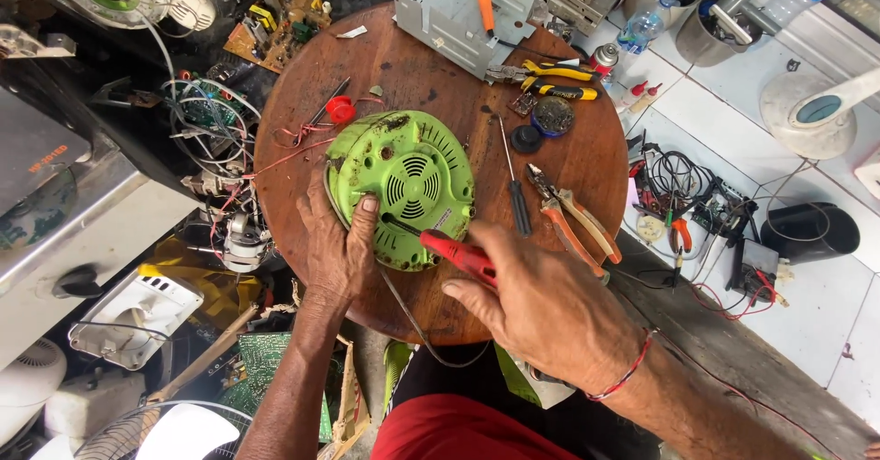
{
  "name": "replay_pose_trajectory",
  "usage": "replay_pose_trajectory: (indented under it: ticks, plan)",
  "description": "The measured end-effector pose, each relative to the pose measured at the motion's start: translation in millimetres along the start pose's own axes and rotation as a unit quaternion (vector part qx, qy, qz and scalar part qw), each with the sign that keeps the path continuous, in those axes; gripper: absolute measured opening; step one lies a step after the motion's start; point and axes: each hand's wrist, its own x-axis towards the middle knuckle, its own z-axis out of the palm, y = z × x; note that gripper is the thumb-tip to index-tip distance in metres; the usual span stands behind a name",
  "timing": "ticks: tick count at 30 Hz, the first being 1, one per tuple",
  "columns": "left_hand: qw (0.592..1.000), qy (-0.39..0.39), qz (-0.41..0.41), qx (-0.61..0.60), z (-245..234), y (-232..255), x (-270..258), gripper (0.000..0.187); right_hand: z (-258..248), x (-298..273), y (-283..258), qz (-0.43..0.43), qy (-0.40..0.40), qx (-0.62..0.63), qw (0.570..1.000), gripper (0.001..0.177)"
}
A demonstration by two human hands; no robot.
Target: The person uses a screwdriver to unscrew and remove screws from the back of a green circular electronic device. They manipulate the device on a wooden table, turning it over to access different screws and eventually removing the back cover.
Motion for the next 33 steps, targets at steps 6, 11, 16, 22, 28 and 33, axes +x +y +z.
replay_pose_trajectory:
  ticks: [6,11,16,22,28,33]
  plan:
    - [0.999,-0.024,-0.024,-0.001,-3,3,-4,0.104,-7,8,7,0.037,-0.078,-0.087,0.992,0.034]
    - [1.000,-0.015,0.005,0.001,-2,-2,2,0.098,-12,12,12,-0.049,-0.047,-0.171,0.983,0.030]
    - [0.998,-0.043,-0.035,-0.011,-7,8,-6,0.098,-27,23,0,-0.127,-0.073,-0.234,0.961,0.030]
    - [0.998,0.005,0.060,-0.001,-5,-7,-5,0.079,-43,55,-32,0.254,-0.296,0.193,0.900,0.054]
    - [0.998,-0.033,0.044,-0.012,-6,-3,4,0.094,-13,55,-7,0.075,-0.330,-0.238,0.910,0.067]
    - [0.999,-0.031,0.040,-0.006,-5,-4,2,0.093,-5,42,16,-0.237,-0.039,-0.549,0.801,0.051]
